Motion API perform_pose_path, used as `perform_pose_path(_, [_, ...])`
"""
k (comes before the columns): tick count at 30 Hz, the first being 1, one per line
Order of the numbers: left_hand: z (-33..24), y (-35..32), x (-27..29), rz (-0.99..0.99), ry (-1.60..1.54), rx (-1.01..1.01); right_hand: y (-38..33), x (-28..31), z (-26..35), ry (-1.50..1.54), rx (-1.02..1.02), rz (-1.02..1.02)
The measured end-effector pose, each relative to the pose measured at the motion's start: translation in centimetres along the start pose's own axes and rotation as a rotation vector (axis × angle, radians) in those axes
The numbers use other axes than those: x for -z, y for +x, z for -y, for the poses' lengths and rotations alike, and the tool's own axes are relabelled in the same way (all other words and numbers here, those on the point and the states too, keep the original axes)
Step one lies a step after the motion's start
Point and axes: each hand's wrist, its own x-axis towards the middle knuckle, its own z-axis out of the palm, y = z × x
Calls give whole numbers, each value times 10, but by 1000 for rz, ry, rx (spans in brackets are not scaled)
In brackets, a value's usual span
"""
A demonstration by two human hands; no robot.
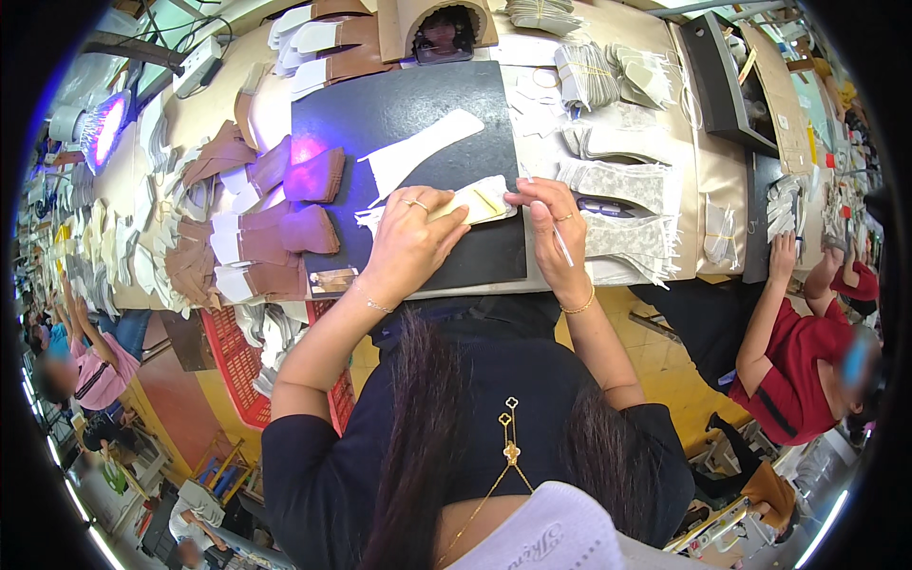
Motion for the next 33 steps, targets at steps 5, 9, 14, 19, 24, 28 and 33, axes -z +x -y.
perform_pose_path(5, [-2, 4, -4, -31, 17, -25, 0, -2, 0, 107, -56, -19])
perform_pose_path(9, [-2, 5, -5, -37, 4, -22, 0, -1, 3, 128, -97, -21])
perform_pose_path(14, [-1, 4, -7, -19, 25, -41, 4, 2, 7, 66, -143, 20])
perform_pose_path(19, [1, 5, -8, 3, 36, -44, 17, 3, 4, -143, 126, 80])
perform_pose_path(24, [0, 4, -8, 7, 52, -42, 26, -1, 6, -191, 179, 90])
perform_pose_path(28, [-2, 4, -9, 3, 67, -40, 31, 0, 9, -282, 246, 140])
perform_pose_path(33, [-1, 3, -9, -6, 64, -42, 24, 18, 15, -405, 238, 228])
